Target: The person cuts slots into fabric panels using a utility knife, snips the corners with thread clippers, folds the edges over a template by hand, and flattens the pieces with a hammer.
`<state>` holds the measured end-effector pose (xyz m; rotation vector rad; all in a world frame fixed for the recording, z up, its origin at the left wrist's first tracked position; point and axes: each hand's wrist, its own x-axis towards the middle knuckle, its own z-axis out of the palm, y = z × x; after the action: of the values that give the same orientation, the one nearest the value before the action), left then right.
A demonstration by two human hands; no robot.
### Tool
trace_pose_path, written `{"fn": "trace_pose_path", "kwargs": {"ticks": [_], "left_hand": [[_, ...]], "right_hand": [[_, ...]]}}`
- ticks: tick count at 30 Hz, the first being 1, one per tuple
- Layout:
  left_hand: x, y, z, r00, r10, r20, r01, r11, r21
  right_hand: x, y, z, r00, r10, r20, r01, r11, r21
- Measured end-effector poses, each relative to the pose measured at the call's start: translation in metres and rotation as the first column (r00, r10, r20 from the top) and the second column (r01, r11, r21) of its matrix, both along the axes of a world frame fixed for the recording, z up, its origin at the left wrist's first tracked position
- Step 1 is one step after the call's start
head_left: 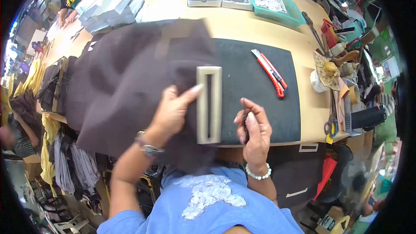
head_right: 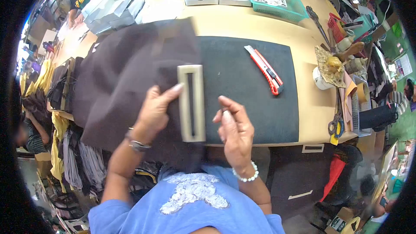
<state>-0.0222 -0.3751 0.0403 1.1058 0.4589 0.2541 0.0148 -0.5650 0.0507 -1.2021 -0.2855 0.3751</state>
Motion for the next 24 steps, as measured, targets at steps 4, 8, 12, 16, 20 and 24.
{"fn": "trace_pose_path", "kwargs": {"ticks": [4,8,12,16,20,24], "left_hand": [[0.012,-0.049,-0.012,0.973,0.049,0.223,0.020,0.955,-0.296],[0.009,-0.049,-0.018,0.977,0.044,0.208,0.002,0.976,-0.218],[0.005,-0.044,-0.019,0.979,0.089,0.186,-0.054,0.981,-0.186],[-0.002,-0.042,-0.009,0.972,0.055,0.228,-0.015,0.984,-0.176],[-0.008,-0.040,-0.012,0.976,0.013,0.217,0.020,0.988,-0.153],[-0.012,-0.042,-0.011,0.977,0.036,0.211,-0.017,0.996,-0.093]], "right_hand": [[-0.015,0.008,-0.007,0.989,0.089,-0.119,-0.091,0.996,-0.005],[-0.014,0.011,-0.039,0.992,-0.006,-0.123,0.003,1.000,-0.025],[-0.012,0.014,-0.035,0.988,-0.002,-0.152,-0.005,0.999,-0.043],[-0.010,0.015,-0.028,0.986,0.034,-0.163,-0.046,0.996,-0.073],[-0.005,0.016,-0.020,0.979,0.073,-0.189,-0.085,0.995,-0.055],[-0.002,0.021,-0.013,0.973,0.094,-0.209,-0.091,0.996,0.023]]}}
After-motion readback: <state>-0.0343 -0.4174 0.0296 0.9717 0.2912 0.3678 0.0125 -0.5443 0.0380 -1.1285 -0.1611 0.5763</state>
